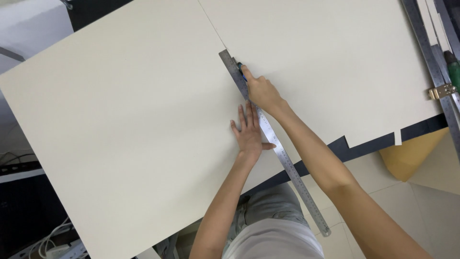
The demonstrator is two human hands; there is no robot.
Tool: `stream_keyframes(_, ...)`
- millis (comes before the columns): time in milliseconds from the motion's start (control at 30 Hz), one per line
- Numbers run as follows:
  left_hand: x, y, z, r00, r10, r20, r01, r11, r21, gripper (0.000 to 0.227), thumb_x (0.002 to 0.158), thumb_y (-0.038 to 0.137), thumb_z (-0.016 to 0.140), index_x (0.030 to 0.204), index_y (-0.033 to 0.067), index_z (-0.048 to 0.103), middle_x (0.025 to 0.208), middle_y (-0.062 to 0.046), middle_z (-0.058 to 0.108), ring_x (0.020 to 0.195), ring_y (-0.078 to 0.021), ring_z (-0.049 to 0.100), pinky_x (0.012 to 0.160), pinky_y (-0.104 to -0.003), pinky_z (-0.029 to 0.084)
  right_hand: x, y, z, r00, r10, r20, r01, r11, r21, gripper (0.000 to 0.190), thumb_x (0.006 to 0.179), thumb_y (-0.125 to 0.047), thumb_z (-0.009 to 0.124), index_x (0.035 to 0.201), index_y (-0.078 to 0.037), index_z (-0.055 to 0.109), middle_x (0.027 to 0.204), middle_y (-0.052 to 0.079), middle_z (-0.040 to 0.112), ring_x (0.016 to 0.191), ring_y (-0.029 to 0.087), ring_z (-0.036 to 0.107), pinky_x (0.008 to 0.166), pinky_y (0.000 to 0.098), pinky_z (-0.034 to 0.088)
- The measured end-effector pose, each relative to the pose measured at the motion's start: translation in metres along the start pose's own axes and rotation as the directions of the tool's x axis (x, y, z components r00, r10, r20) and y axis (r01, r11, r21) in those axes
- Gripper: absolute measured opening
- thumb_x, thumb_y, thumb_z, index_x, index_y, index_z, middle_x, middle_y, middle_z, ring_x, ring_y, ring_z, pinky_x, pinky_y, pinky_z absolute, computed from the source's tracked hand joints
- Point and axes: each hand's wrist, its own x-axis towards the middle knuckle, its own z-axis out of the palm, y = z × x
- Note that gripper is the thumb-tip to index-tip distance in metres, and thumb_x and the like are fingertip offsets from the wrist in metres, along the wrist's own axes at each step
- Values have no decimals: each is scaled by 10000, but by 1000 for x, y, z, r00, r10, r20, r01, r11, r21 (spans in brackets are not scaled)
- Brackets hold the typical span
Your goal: Measuring and cutting large boards using a metal ruler and a utility knife on a workshop table.
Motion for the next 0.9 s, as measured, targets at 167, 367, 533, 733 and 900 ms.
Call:
stream_keyframes(167,-1,0,-4,1000,1,-7,-1,1000,-24,1513,590,594,903,1601,60,-88,1675,-155,-184,1513,-374,-198,1120,-711,-14,-6,5,-8,996,-11,92,21,994,-109,563,1016,-66,432,1559,-189,345,957,296,684,860,431,718,769,501,620)
stream_keyframes(367,5,-3,9,999,8,-37,-7,1000,10,1546,565,656,899,1601,73,-91,1668,-153,-193,1510,-373,-207,1130,-710,5,-80,-9,-34,956,80,283,-35,987,-159,644,955,3,479,1567,-148,349,1027,361,642,923,509,695,758,565,598)
stream_keyframes(533,-6,-3,1,999,26,-36,-29,995,-94,1524,586,586,924,1604,74,-87,1676,-127,-196,1513,-357,-214,1142,-686,-20,-195,-11,-66,887,155,436,-75,978,-195,655,948,28,442,1572,-126,320,1026,394,658,904,499,719,680,535,628)
stream_keyframes(733,-5,-5,0,997,40,-62,-47,993,-107,1487,628,574,916,1605,77,-89,1670,-129,-217,1508,-352,-229,1147,-676,-59,-254,12,-104,642,460,614,-316,888,-334,506,990,-110,446,1488,-200,453,1158,324,693,953,391,772,718,425,684)
stream_keyframes(900,-11,-7,-10,998,46,-46,-52,986,-160,1466,641,539,920,1606,81,-83,1672,-124,-216,1508,-338,-230,1135,-652,-102,-198,9,-127,860,383,338,-397,917,-31,516,1017,-78,465,1532,-108,443,927,352,723,613,372,741,504,440,608)
